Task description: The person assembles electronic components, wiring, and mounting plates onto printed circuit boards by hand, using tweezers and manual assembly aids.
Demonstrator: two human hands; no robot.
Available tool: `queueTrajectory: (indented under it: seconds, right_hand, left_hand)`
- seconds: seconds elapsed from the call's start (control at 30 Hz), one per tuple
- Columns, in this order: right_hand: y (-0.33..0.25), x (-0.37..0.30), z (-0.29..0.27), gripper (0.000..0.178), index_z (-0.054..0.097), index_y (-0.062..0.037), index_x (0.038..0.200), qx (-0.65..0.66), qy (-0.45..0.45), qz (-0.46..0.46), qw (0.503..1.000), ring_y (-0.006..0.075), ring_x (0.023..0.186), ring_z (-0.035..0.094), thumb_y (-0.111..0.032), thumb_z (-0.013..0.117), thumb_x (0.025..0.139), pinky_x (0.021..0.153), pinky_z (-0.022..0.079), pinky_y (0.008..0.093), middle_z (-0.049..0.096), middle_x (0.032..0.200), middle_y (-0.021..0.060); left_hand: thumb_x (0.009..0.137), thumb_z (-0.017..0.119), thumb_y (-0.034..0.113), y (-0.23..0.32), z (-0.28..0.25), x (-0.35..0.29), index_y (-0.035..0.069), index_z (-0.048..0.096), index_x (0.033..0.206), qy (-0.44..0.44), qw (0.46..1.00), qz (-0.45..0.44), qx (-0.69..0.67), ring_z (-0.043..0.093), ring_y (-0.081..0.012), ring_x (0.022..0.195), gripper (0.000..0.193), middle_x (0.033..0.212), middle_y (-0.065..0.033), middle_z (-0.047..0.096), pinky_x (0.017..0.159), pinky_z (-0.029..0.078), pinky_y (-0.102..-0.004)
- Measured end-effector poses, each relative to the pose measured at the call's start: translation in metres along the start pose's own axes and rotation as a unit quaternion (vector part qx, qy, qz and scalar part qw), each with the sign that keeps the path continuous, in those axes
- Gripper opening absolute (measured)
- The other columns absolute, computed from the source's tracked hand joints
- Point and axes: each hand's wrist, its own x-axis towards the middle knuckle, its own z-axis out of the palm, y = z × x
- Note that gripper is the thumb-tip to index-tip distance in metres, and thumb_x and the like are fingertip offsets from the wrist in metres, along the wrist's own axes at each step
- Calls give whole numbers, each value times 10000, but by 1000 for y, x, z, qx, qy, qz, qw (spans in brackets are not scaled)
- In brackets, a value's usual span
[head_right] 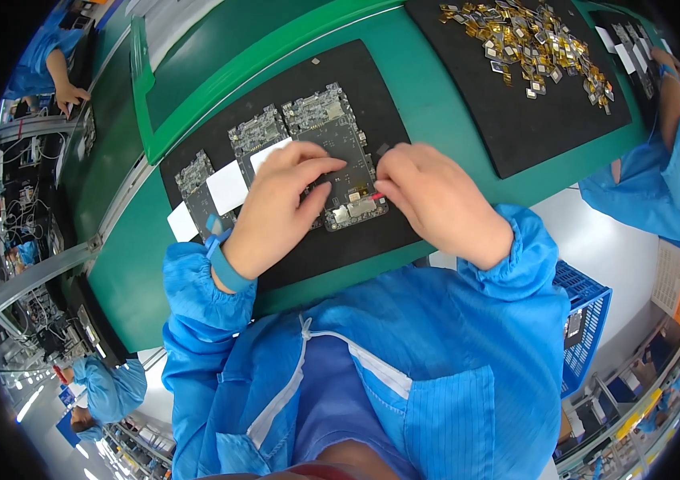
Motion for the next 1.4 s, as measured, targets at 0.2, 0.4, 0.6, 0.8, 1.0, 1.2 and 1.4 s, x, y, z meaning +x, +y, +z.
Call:
queueTrajectory:
  seconds: [0.2,0.4,0.6,0.8,1.0,1.2,1.4]
  right_hand:
    - [7,42,-1,165,553,-49,810,-130,-21,-221,966,281,817,515,-115,698,765,745,439,388,516,817,84]
    - [15,50,3,166,562,-60,803,-81,-109,-256,957,272,815,493,-133,705,765,767,434,379,518,816,70]
    - [19,58,1,142,564,-67,811,-50,-157,-273,948,286,818,480,-124,692,791,762,424,378,512,808,72]
    - [15,50,-4,113,566,-70,834,-38,-156,-219,962,295,831,489,-125,665,831,761,421,381,526,834,80]
    - [46,28,-50,292,573,-28,922,53,9,31,998,163,820,508,-255,735,836,745,439,304,506,845,52]
    - [113,35,-90,352,696,-48,961,-205,308,179,912,256,792,648,-308,802,749,707,514,343,653,897,126]
    - [134,48,-95,295,711,-47,987,-251,314,113,909,283,802,664,-253,767,783,713,520,361,680,890,139]
  left_hand:
    - [851,666,134,-11,7,-4,158,588,1285,14,984,35,173,362,-281,1380,441,1466,-36,441,1132,105,-597]
    - [859,658,166,-14,10,-5,163,591,1292,26,982,44,183,427,-231,1338,438,1469,-41,437,1136,119,-595]
    - [867,647,160,-14,8,-4,157,590,1292,28,983,49,177,445,-238,1324,429,1465,-54,442,1134,122,-602]
    - [867,634,157,-10,10,-2,113,594,1247,49,980,85,172,456,-243,1297,385,1429,-76,460,1122,142,-627]
    - [785,727,139,3,-7,-14,101,602,1227,65,989,36,127,417,-306,1328,461,1418,-91,463,1116,140,-637]
    - [783,733,132,5,-22,-26,68,687,1053,70,990,39,119,485,-317,1263,281,1287,-87,573,1130,121,-623]
    - [782,737,130,3,-24,-35,76,697,1040,71,991,26,113,492,-308,1256,266,1234,-79,604,1139,101,-615]
